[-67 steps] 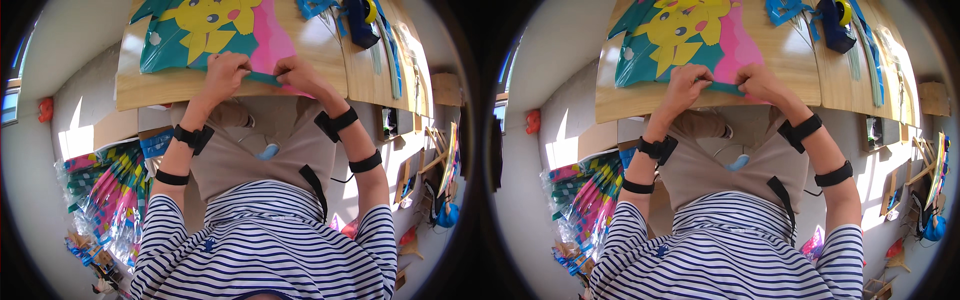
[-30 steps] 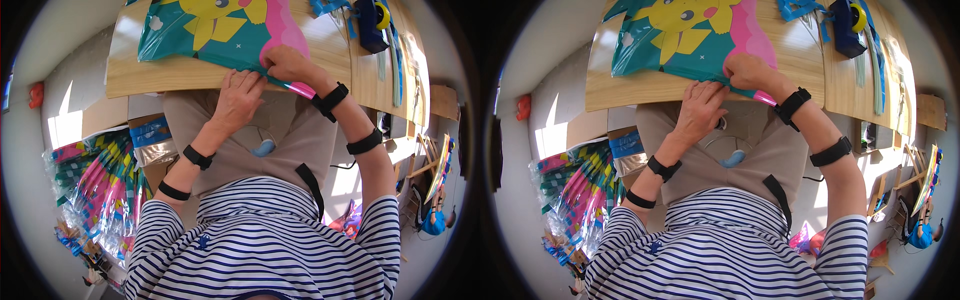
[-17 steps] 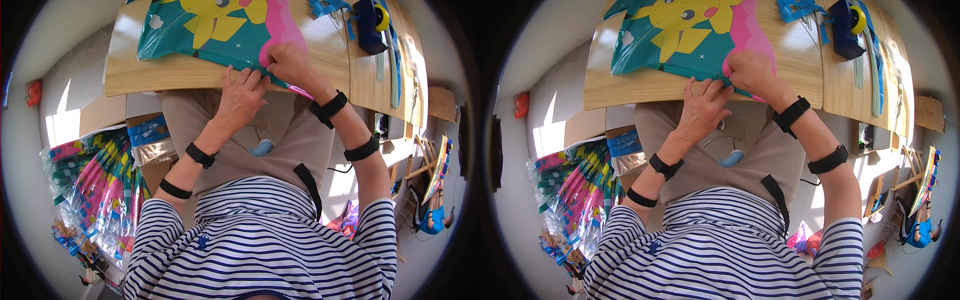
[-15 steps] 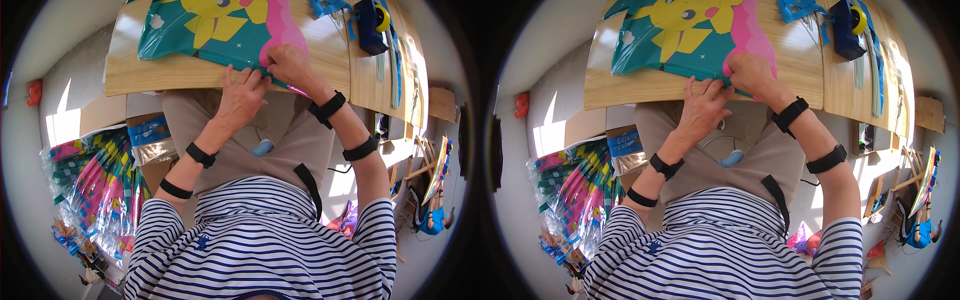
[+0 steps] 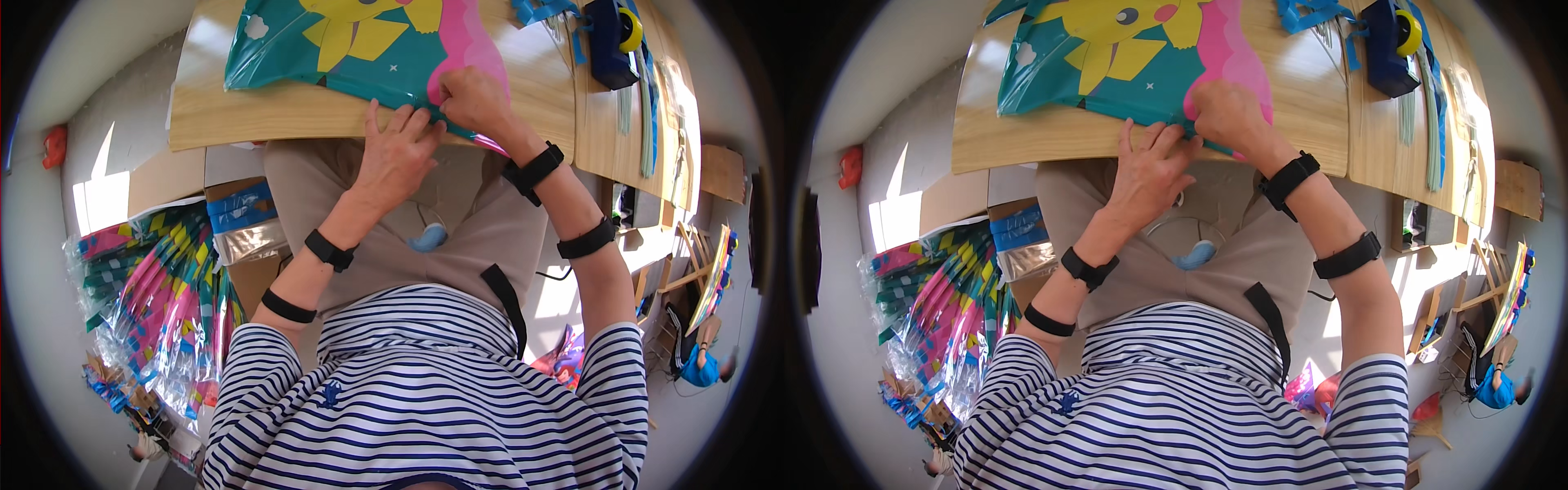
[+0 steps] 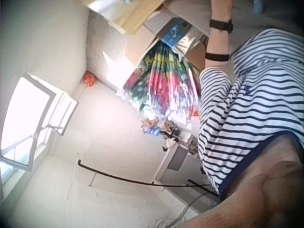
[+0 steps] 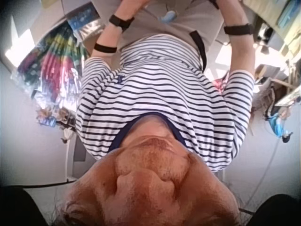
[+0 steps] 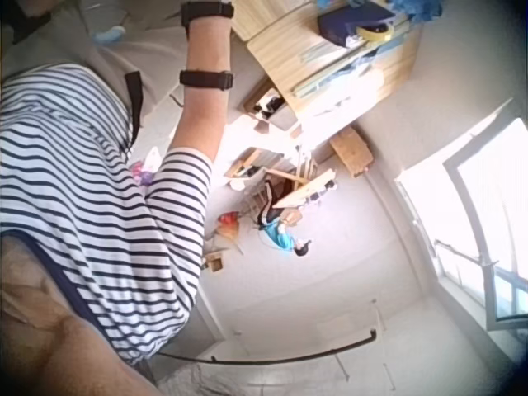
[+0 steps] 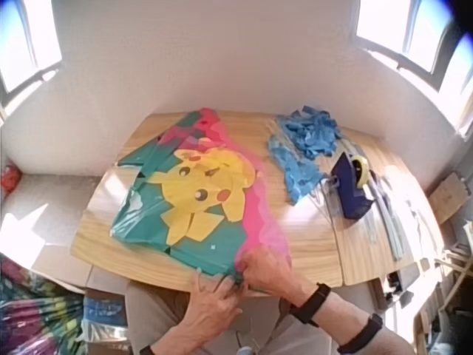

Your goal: Assembling and taping a Pikachu-themed kite on a wooden table.

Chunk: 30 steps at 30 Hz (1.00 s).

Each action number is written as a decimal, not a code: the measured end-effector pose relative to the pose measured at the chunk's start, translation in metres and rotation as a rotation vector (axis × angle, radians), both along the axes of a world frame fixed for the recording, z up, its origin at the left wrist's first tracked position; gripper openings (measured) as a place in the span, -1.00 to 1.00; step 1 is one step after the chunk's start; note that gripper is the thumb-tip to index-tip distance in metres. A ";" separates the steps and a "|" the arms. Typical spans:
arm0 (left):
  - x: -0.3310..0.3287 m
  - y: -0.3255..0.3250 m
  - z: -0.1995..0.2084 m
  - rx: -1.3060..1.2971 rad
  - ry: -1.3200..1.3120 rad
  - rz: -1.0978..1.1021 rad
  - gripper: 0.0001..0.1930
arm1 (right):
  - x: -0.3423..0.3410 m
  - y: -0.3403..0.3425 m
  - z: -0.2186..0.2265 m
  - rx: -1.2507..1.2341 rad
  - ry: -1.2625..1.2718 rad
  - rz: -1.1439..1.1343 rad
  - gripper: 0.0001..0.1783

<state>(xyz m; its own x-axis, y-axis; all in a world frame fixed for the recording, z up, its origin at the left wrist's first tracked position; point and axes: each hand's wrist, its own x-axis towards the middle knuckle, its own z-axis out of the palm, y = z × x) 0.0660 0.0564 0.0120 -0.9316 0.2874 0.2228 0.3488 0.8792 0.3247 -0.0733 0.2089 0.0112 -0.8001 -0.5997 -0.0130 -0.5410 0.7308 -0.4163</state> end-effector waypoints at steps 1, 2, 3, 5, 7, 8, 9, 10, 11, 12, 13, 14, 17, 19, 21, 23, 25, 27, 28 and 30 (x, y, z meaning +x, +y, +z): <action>0.000 0.000 0.000 0.003 -0.002 0.000 -0.37 | -0.001 0.000 0.002 -0.010 -0.014 -0.004 -0.91; 0.000 0.000 0.000 0.005 -0.004 0.000 -0.37 | -0.001 0.000 0.004 -0.019 -0.028 -0.008 -0.91; 0.001 -0.001 -0.001 0.008 -0.006 -0.001 -0.37 | -0.002 0.000 0.006 -0.028 -0.042 -0.012 -0.91; 0.000 0.000 0.000 0.006 -0.008 -0.002 -0.37 | -0.006 0.003 -0.001 -0.058 0.006 -0.009 -0.90; -0.001 0.000 0.001 0.003 -0.011 -0.001 -0.38 | -0.010 0.007 -0.002 -0.064 0.027 -0.022 -0.90; 0.000 0.000 0.001 0.001 -0.013 0.001 -0.38 | -0.012 0.009 0.001 -0.054 0.024 -0.037 -0.89; -0.001 0.000 0.001 -0.001 -0.015 0.002 -0.37 | -0.013 0.010 0.004 -0.044 0.020 -0.053 -0.88; 0.000 0.001 0.001 -0.002 -0.013 0.008 -0.37 | -0.010 0.009 0.008 -0.072 -0.007 -0.043 -0.87; 0.001 0.000 -0.001 -0.003 -0.011 0.015 -0.37 | -0.004 0.006 0.013 -0.100 -0.035 -0.034 -0.87; 0.001 0.001 -0.002 -0.004 -0.010 0.022 -0.37 | -0.001 0.004 0.016 -0.129 -0.062 -0.024 -0.86; 0.001 0.000 -0.001 -0.003 -0.014 0.018 -0.37 | 0.000 0.003 0.012 -0.108 -0.067 -0.023 -0.86; 0.000 0.000 0.000 -0.003 -0.019 0.014 -0.37 | 0.001 0.002 0.006 -0.087 -0.072 -0.021 -0.86; -0.001 0.001 0.000 -0.005 -0.017 0.015 -0.37 | 0.001 0.002 0.001 -0.068 -0.098 -0.025 -0.86; 0.000 0.001 0.000 -0.004 -0.016 0.018 -0.38 | 0.001 0.002 0.002 -0.088 -0.111 -0.022 -0.86; 0.000 0.000 0.001 -0.002 -0.022 0.020 -0.38 | 0.000 0.003 0.003 -0.126 -0.114 -0.009 -0.86; 0.000 0.000 0.000 0.001 -0.019 0.015 -0.38 | -0.002 0.002 0.002 -0.119 -0.103 -0.007 -0.86; 0.000 0.000 0.000 0.003 -0.016 0.013 -0.39 | -0.002 0.002 0.002 -0.113 -0.097 -0.001 -0.86; 0.000 0.000 0.000 0.003 -0.016 0.014 -0.39 | -0.002 0.002 0.003 -0.108 -0.096 0.009 -0.87; 0.000 0.000 0.001 0.005 -0.016 0.012 -0.39 | -0.003 0.004 0.001 -0.132 -0.106 0.010 -0.87; 0.000 0.001 0.002 0.011 -0.017 0.006 -0.39 | -0.005 0.008 0.000 -0.180 -0.128 0.012 -0.87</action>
<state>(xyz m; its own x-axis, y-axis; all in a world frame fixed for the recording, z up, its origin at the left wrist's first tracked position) 0.0660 0.0572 0.0144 -0.9370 0.2791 0.2102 0.3376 0.8779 0.3396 -0.0778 0.2168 0.0110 -0.7916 -0.6110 -0.0056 -0.4836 0.6322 -0.6054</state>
